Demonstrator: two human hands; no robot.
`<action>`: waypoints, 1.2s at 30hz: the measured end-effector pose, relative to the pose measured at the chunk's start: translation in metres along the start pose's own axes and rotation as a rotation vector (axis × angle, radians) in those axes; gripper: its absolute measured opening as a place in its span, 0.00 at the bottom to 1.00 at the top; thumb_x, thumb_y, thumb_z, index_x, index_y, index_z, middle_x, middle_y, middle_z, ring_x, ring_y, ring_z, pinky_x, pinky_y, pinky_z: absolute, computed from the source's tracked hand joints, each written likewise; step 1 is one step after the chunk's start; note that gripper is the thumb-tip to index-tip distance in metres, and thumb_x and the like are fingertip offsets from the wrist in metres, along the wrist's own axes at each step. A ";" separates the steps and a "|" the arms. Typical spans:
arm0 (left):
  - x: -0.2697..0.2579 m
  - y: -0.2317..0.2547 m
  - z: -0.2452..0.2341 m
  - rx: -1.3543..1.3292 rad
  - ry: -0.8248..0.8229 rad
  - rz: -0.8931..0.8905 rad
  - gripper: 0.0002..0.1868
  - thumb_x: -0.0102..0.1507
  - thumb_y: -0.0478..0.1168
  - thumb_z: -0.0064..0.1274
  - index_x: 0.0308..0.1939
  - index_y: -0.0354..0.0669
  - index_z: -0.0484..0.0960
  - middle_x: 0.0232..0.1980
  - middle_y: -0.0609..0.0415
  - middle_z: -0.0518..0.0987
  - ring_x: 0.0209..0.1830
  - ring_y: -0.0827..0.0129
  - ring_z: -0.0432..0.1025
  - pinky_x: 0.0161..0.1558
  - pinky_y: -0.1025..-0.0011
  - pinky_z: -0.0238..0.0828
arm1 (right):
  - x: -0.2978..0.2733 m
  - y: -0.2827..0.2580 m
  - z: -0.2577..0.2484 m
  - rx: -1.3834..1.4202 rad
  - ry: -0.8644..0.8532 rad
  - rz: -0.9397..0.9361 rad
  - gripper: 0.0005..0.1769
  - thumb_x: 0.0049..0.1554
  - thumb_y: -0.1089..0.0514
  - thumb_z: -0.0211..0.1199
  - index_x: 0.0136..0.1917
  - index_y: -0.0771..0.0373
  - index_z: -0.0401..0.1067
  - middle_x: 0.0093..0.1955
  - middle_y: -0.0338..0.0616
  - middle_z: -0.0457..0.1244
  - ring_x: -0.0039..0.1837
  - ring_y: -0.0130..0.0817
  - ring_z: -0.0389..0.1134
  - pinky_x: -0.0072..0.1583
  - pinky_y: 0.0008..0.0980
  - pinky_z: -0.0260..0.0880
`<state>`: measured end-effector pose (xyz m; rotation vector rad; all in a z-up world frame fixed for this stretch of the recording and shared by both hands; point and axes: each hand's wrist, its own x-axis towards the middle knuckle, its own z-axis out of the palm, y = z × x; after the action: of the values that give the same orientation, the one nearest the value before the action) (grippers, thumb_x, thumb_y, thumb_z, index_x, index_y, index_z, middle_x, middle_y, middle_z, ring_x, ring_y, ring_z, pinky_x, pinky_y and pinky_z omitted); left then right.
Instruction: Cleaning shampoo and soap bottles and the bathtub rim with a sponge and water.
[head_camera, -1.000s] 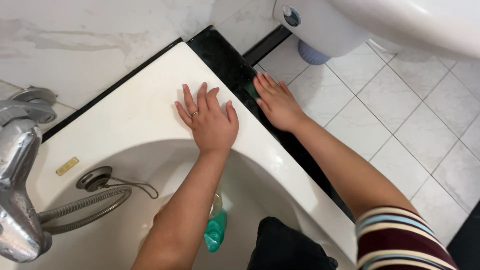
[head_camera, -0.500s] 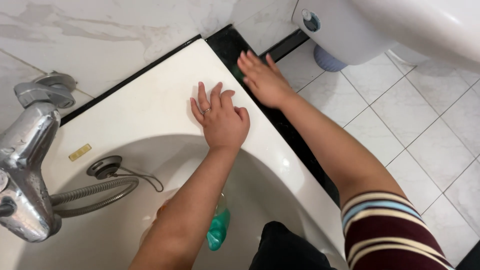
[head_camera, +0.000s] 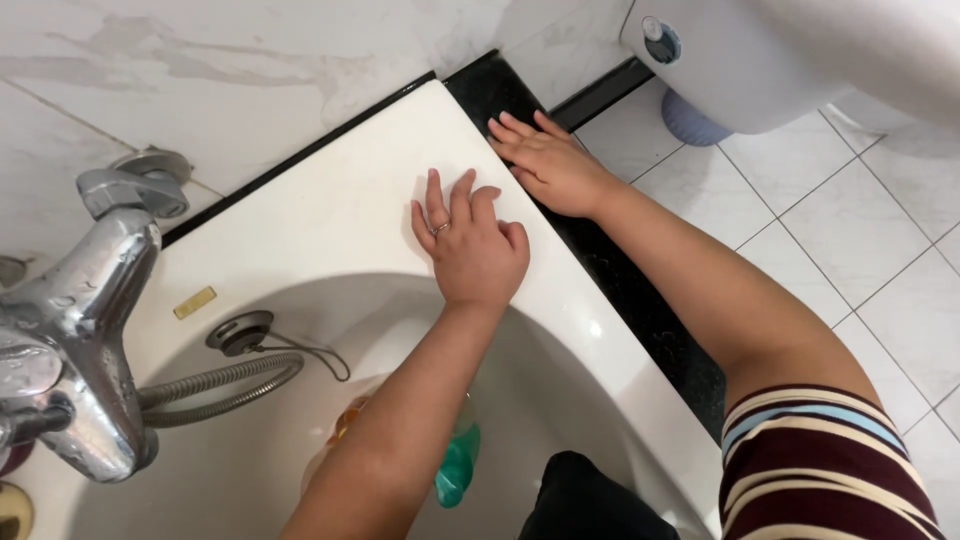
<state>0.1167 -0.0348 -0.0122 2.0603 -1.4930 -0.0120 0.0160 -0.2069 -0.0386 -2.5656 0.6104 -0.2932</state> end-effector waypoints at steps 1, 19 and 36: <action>0.001 0.000 0.000 -0.002 0.001 -0.010 0.19 0.56 0.38 0.51 0.52 0.45 0.78 0.71 0.48 0.69 0.81 0.45 0.45 0.76 0.38 0.31 | 0.001 -0.002 -0.001 -0.051 -0.026 0.041 0.27 0.64 0.60 0.49 0.76 0.61 0.63 0.83 0.47 0.50 0.85 0.40 0.43 0.80 0.51 0.35; 0.000 0.006 -0.006 -0.003 -0.040 -0.051 0.18 0.56 0.37 0.50 0.51 0.46 0.78 0.71 0.47 0.68 0.81 0.44 0.43 0.76 0.38 0.29 | 0.067 0.013 0.021 -0.210 0.228 0.468 0.27 0.66 0.59 0.43 0.77 0.61 0.60 0.82 0.44 0.50 0.83 0.38 0.44 0.81 0.46 0.38; -0.002 0.001 0.000 0.014 -0.019 -0.038 0.18 0.56 0.38 0.50 0.51 0.46 0.79 0.71 0.48 0.68 0.81 0.45 0.45 0.76 0.38 0.30 | 0.063 0.016 0.024 -0.108 0.153 0.259 0.24 0.64 0.63 0.46 0.72 0.57 0.67 0.79 0.40 0.56 0.82 0.34 0.49 0.81 0.48 0.37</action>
<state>0.1147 -0.0330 -0.0129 2.1050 -1.4685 -0.0362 0.0730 -0.2394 -0.0609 -2.5429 1.0300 -0.3781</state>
